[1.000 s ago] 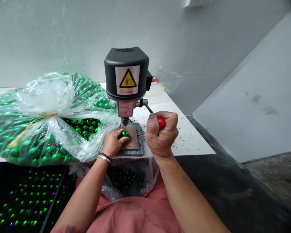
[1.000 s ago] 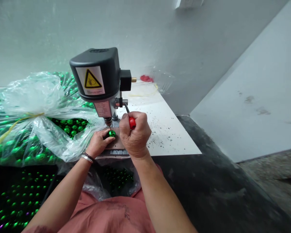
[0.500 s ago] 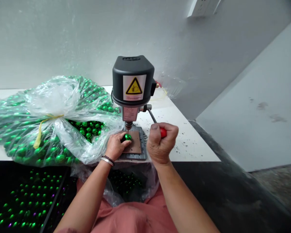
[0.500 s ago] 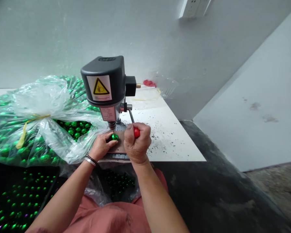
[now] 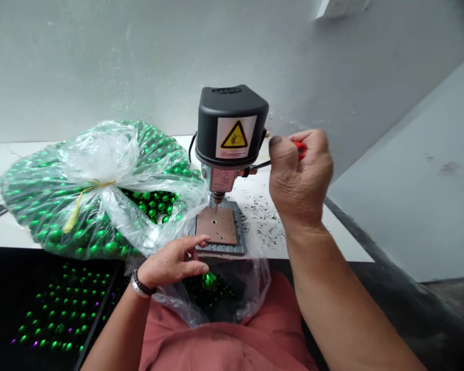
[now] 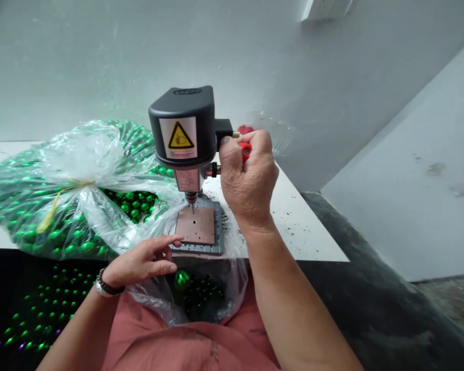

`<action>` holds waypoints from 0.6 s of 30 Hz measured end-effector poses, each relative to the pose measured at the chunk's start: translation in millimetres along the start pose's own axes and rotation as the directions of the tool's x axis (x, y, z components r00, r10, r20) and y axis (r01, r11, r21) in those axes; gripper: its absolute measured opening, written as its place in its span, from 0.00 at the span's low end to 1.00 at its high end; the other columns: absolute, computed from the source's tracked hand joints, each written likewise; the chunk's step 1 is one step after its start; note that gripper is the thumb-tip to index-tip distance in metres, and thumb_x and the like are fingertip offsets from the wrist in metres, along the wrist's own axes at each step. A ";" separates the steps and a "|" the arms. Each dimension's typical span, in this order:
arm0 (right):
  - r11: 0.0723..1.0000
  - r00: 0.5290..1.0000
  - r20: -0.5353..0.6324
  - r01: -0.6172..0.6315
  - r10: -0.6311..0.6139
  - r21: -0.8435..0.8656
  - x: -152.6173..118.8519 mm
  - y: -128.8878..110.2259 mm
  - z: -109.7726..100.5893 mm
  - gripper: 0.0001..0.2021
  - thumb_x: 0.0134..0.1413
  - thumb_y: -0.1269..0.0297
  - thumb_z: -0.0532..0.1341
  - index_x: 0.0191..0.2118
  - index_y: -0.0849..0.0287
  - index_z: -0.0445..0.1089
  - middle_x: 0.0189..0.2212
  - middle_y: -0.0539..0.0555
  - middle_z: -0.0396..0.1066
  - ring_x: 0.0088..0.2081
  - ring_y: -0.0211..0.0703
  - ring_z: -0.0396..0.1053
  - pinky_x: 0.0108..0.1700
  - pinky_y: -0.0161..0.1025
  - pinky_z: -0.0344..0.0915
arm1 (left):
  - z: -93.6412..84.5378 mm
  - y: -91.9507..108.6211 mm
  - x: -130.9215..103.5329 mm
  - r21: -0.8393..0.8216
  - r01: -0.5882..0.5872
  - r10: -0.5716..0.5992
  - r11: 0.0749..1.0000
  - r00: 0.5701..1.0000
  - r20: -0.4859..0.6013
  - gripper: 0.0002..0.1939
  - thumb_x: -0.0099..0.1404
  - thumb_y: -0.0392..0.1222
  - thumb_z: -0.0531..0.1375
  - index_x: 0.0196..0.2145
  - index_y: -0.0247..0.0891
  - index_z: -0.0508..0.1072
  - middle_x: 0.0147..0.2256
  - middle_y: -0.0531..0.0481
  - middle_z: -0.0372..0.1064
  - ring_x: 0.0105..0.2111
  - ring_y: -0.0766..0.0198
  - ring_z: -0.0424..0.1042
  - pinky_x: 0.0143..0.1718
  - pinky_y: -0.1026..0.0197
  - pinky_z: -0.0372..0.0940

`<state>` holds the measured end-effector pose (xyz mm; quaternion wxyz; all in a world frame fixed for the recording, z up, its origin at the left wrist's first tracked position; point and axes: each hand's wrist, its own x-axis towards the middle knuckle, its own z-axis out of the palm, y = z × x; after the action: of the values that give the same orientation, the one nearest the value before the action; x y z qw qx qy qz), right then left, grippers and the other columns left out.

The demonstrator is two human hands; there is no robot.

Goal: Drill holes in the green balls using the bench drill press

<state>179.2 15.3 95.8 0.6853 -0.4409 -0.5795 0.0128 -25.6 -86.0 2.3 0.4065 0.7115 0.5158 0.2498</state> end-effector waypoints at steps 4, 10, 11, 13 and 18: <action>1.000 1.000 -0.002 0.006 -0.006 -0.009 -1.2 -1.2 0.1 0.11 0.53 0.57 0.56 0.28 0.57 0.58 0.22 0.45 0.59 0.24 0.29 0.59 0.27 0.31 0.59 | -35.9 -10.6 7.7 -0.069 0.063 -0.088 0.996 0.877 -0.472 0.20 0.60 0.50 0.57 0.45 0.36 0.75 0.31 0.47 0.73 0.28 0.64 0.69 0.31 0.63 0.65; 0.999 0.999 -0.005 0.032 -0.032 -0.028 -1.5 -1.1 -2.1 0.11 0.53 0.55 0.56 0.29 0.58 0.59 0.22 0.46 0.61 0.23 0.29 0.59 0.27 0.31 0.59 | -81.5 -63.6 65.2 0.492 0.401 -0.123 0.772 0.855 -0.504 0.18 0.58 0.34 0.54 0.45 0.32 0.75 0.47 0.36 0.71 0.50 0.53 0.67 0.54 0.54 0.58; 0.999 0.999 -0.003 0.042 -0.042 -0.030 -2.1 -1.0 -2.5 0.12 0.54 0.55 0.56 0.29 0.58 0.59 0.22 0.45 0.61 0.23 0.28 0.58 0.26 0.31 0.59 | -82.4 -71.4 72.5 0.551 0.393 -0.163 0.736 0.893 -0.418 0.20 0.57 0.36 0.56 0.48 0.32 0.73 0.50 0.36 0.69 0.52 0.52 0.66 0.55 0.54 0.58; 0.998 0.998 -0.007 0.056 -0.056 -0.035 -3.8 -1.1 -3.0 0.12 0.54 0.55 0.55 0.29 0.58 0.59 0.21 0.45 0.59 0.22 0.28 0.57 0.25 0.31 0.57 | -79.9 -82.7 81.8 0.603 0.382 -0.231 0.700 0.921 -0.315 0.21 0.57 0.39 0.57 0.49 0.34 0.73 0.51 0.35 0.68 0.52 0.50 0.67 0.52 0.53 0.60; 0.998 0.997 -0.039 0.063 -0.064 -0.017 -8.8 -1.0 -3.5 0.11 0.54 0.56 0.56 0.29 0.58 0.60 0.22 0.45 0.59 0.22 0.27 0.57 0.25 0.31 0.57 | -74.6 -87.6 89.8 0.594 0.379 -0.262 0.710 0.925 -0.277 0.15 0.53 0.41 0.60 0.40 0.38 0.77 0.42 0.37 0.74 0.42 0.49 0.72 0.42 0.53 0.65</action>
<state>178.7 7.9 89.7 0.6930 -0.4279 -0.5798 -0.0221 -99.1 34.1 -36.1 0.1321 0.6814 0.7184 0.0459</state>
